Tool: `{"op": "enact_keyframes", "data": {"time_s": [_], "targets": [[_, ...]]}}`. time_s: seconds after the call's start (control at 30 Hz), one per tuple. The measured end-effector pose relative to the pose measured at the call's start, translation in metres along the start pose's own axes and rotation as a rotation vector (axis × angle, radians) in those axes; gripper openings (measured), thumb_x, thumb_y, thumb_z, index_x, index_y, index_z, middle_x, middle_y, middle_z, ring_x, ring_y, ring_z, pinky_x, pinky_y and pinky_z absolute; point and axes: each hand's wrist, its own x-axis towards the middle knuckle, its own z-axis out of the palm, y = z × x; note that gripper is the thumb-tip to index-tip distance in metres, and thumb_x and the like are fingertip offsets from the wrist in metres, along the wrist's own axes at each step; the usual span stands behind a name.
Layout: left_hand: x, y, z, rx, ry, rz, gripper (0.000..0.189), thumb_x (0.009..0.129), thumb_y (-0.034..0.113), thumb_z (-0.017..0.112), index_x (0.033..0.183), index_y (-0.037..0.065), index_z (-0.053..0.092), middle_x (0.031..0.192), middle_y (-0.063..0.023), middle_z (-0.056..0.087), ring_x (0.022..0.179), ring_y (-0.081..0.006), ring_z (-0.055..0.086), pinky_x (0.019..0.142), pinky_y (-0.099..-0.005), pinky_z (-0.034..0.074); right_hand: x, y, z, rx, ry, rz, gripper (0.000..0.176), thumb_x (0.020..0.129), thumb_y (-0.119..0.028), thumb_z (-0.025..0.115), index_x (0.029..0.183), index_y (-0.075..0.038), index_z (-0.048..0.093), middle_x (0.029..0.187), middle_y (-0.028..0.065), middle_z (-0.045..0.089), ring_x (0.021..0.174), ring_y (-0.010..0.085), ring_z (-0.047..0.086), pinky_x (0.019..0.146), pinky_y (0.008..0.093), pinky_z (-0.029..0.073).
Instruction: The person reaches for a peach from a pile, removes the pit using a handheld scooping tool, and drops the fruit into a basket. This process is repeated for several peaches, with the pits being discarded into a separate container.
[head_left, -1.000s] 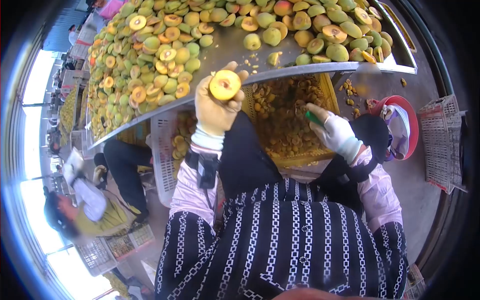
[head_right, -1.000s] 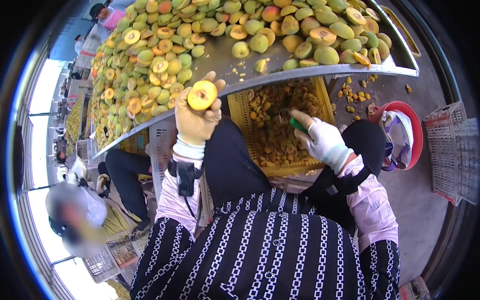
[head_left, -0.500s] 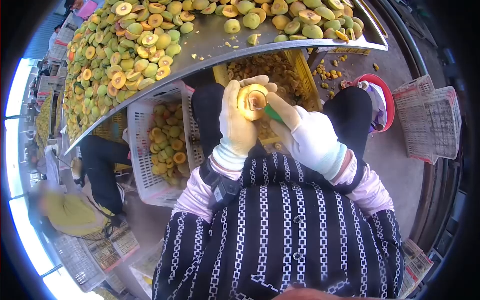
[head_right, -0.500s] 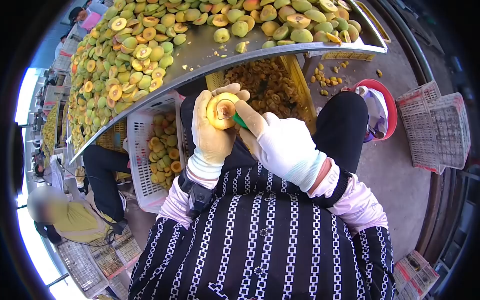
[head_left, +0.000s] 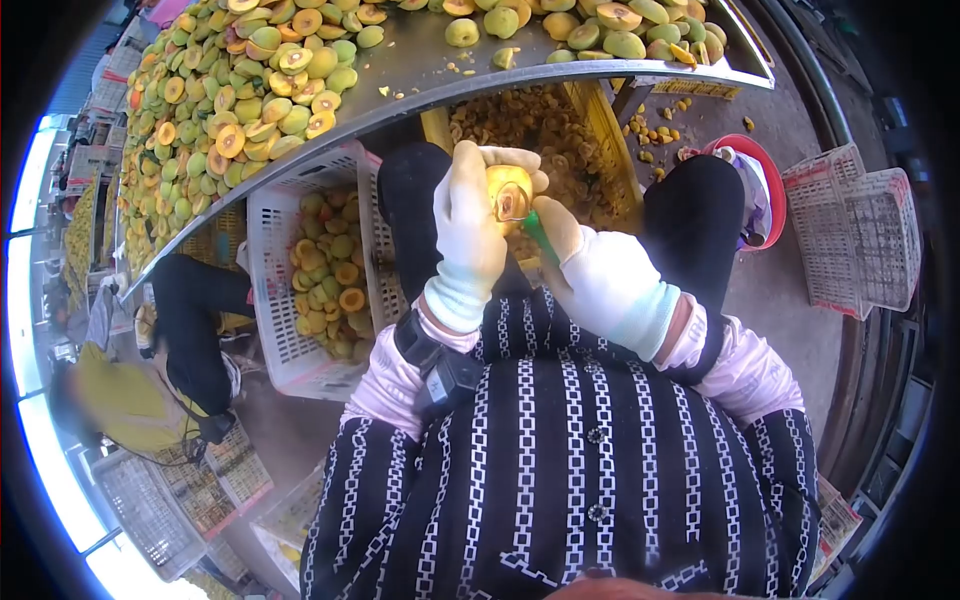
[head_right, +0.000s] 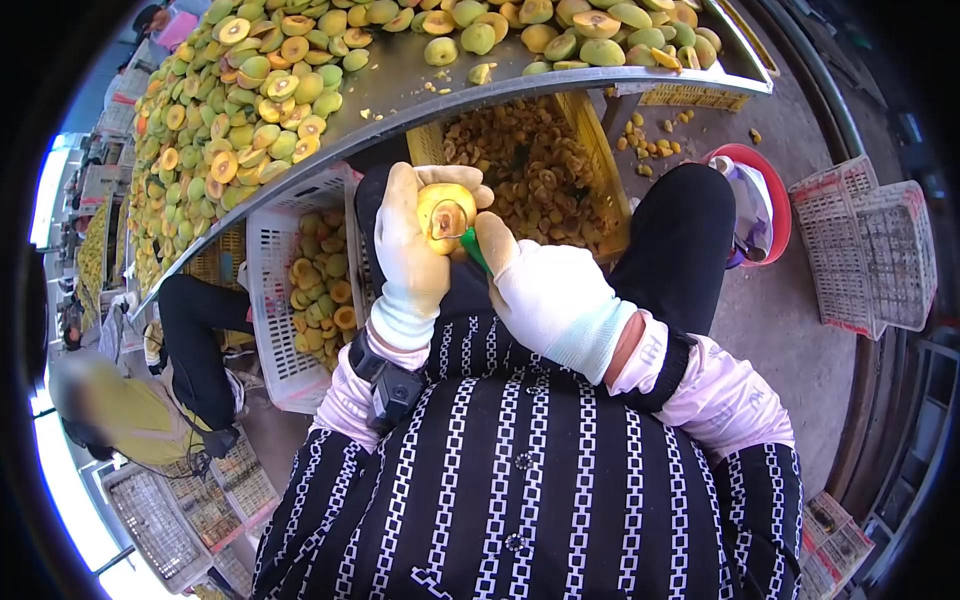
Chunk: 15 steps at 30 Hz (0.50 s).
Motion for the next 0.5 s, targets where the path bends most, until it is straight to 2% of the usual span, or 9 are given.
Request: {"op": "enact_keyframes", "data": {"time_s": [0.17,0.2,0.23,0.27,0.33,0.37,0.4,0.43,0.5], "targets": [[0.002,0.002,-0.02,0.449,-0.164,0.191,0.056,0.101,0.042,0.03,0.094,-0.004,0.061,0.085,-0.0137,0.067,0.076,-0.0172,0.065,0.069,-0.0264,0.052,0.001,0.0,0.0,0.302,-0.055,0.025,0.047,0.082,-0.012,0.063,0.124,-0.004,0.042,0.071,0.0117,0.06,0.051,0.0264,0.06,0.045,0.0355,0.048],[0.003,0.001,-0.023,0.535,-0.25,0.22,0.057,0.102,0.043,0.03,0.094,-0.004,0.061,0.085,-0.0134,0.067,0.076,-0.0168,0.065,0.069,-0.0257,0.051,0.009,-0.007,-0.016,0.53,-0.282,0.226,0.04,0.084,-0.012,0.059,0.119,0.0,0.042,0.066,0.0112,0.058,0.048,0.0239,0.059,0.043,0.0345,0.047],[0.005,-0.003,-0.023,0.43,-0.253,0.244,0.049,0.101,0.04,0.036,0.092,0.0,0.063,0.081,-0.0072,0.065,0.069,-0.011,0.06,0.059,-0.0213,0.046,0.014,-0.01,-0.024,0.755,-0.51,0.429,0.034,0.086,-0.012,0.055,0.114,0.003,0.042,0.061,0.0107,0.056,0.045,0.0214,0.057,0.041,0.0335,0.046],[0.008,-0.004,-0.024,0.431,-0.254,0.234,0.049,0.101,0.04,0.036,0.092,0.0,0.063,0.081,-0.0072,0.065,0.069,-0.011,0.06,0.059,-0.0213,0.046,0.017,-0.006,-0.023,0.886,-0.573,0.491,0.035,0.086,-0.014,0.053,0.114,0.004,0.04,0.062,0.0089,0.053,0.042,0.0175,0.054,0.039,0.0296,0.045],[0.014,-0.001,-0.027,0.269,-0.294,-0.024,0.049,0.1,0.041,0.036,0.093,0.001,0.064,0.081,-0.0061,0.065,0.066,-0.0095,0.059,0.056,-0.0198,0.044,0.026,0.007,-0.03,1.051,-0.683,0.551,0.038,0.086,-0.015,0.054,0.116,0.003,0.04,0.065,0.0098,0.054,0.042,0.0174,0.055,0.04,0.0292,0.047],[0.015,0.004,-0.026,0.473,-0.304,-0.016,0.05,0.101,0.039,0.032,0.101,-0.003,0.061,0.09,-0.0106,0.066,0.078,-0.0142,0.064,0.069,-0.025,0.051,0.031,0.013,-0.033,0.964,-0.699,0.528,0.038,0.086,-0.016,0.054,0.116,0.004,0.041,0.068,0.0111,0.056,0.043,0.017,0.056,0.039,0.0282,0.047],[0.016,0.008,-0.022,0.391,-0.256,-0.189,0.047,0.101,0.035,0.033,0.103,-0.004,0.06,0.092,-0.0109,0.066,0.08,-0.0149,0.064,0.072,-0.0261,0.052,0.03,0.017,-0.027,0.731,-0.558,0.406,0.037,0.086,-0.017,0.056,0.116,0.003,0.045,0.068,0.0122,0.06,0.048,0.0228,0.06,0.044,0.0328,0.05],[0.022,0.001,-0.026,0.368,-0.274,-0.166,0.048,0.102,0.034,0.032,0.103,-0.004,0.06,0.092,-0.0111,0.066,0.081,-0.0154,0.064,0.072,-0.0267,0.052,0.028,0.02,-0.022,0.744,-0.554,0.416,0.037,0.086,-0.017,0.056,0.116,0.003,0.045,0.068,0.0122,0.06,0.048,0.0228,0.06,0.044,0.0328,0.05],[0.029,-0.008,-0.029,0.353,-0.301,-0.157,0.048,0.102,0.034,0.032,0.102,-0.005,0.06,0.091,-0.0113,0.067,0.082,-0.0159,0.064,0.073,-0.0273,0.052,0.026,0.024,-0.013,-0.025,-0.32,0.091,0.037,0.085,-0.021,0.059,0.115,-0.002,0.05,0.069,0.0152,0.063,0.066,0.0339,0.064,0.059,0.042,0.052]]}}
